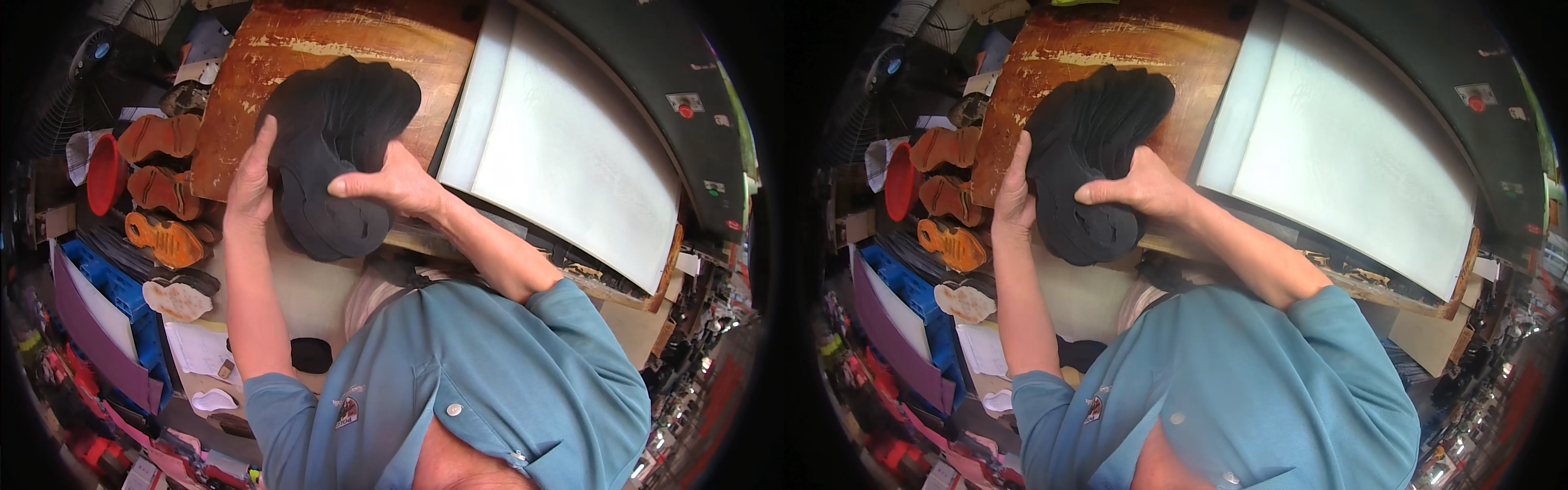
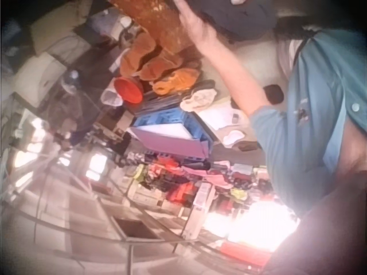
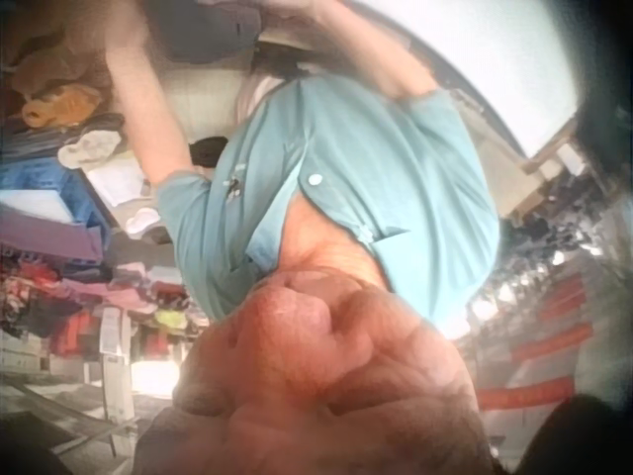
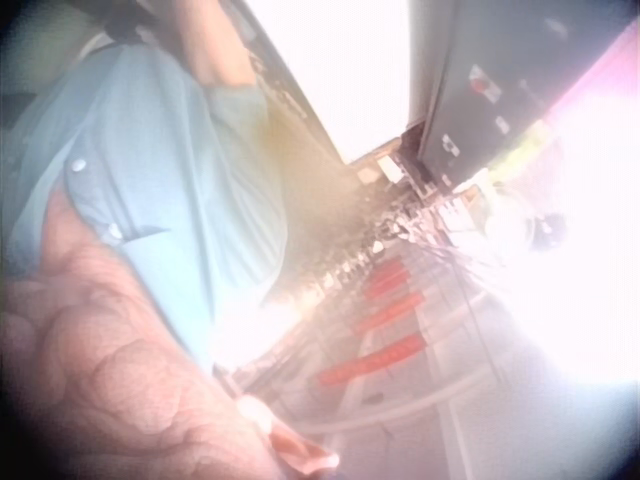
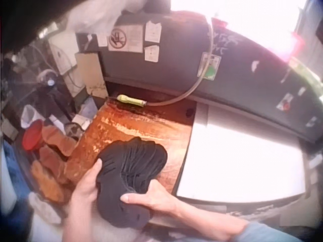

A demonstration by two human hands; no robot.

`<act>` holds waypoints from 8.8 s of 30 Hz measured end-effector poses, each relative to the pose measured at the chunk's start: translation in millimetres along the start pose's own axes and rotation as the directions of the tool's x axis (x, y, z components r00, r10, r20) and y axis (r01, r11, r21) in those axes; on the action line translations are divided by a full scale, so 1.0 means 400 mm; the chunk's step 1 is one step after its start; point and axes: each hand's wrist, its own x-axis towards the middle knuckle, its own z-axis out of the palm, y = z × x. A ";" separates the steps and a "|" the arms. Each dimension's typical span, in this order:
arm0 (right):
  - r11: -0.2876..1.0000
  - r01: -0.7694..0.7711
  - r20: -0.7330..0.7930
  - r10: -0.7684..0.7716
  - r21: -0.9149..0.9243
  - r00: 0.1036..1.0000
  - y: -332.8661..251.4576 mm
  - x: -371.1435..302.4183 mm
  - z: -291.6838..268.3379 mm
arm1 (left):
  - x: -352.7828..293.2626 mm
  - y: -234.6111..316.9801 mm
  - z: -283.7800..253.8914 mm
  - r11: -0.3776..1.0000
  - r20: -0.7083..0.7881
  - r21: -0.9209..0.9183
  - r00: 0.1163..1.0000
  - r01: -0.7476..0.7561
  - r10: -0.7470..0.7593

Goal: The person uses a green handheld air blower to clean the treads of black shoe soles. They repeatedly blow air into the grooves, flip the soles over, and inspect them by hand, handling several soles one at a time on a wooden workbench.

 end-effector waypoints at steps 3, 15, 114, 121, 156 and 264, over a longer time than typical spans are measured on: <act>0.996 0.075 0.050 -0.073 -0.050 0.996 -0.008 -0.011 -0.004 | -0.007 -0.015 0.022 0.976 0.139 -0.210 0.990 0.050 -0.021; 0.985 -0.048 -0.040 0.055 0.164 0.998 -0.081 -0.067 0.007 | -0.120 0.106 0.155 0.828 0.255 0.477 0.948 -0.295 0.191; -0.234 -0.260 -0.167 -0.352 -0.937 0.921 -0.310 -0.126 -0.438 | -0.199 0.107 0.251 0.654 -0.038 0.688 0.885 -0.313 0.463; 0.578 0.135 -0.097 -0.353 -0.805 0.931 -0.267 -0.137 -0.346 | -0.184 0.063 0.297 0.893 0.076 0.253 0.928 -0.372 0.365; -0.048 0.821 0.768 -0.389 -0.568 0.509 -0.477 0.121 -0.040 | -0.221 -0.186 0.238 0.950 -0.012 -0.238 0.977 0.203 -0.212; -0.244 -0.073 -0.025 -0.195 -0.967 0.980 -0.339 -0.493 -0.417 | 0.004 -0.202 0.176 -0.008 0.384 0.917 0.878 -0.398 0.286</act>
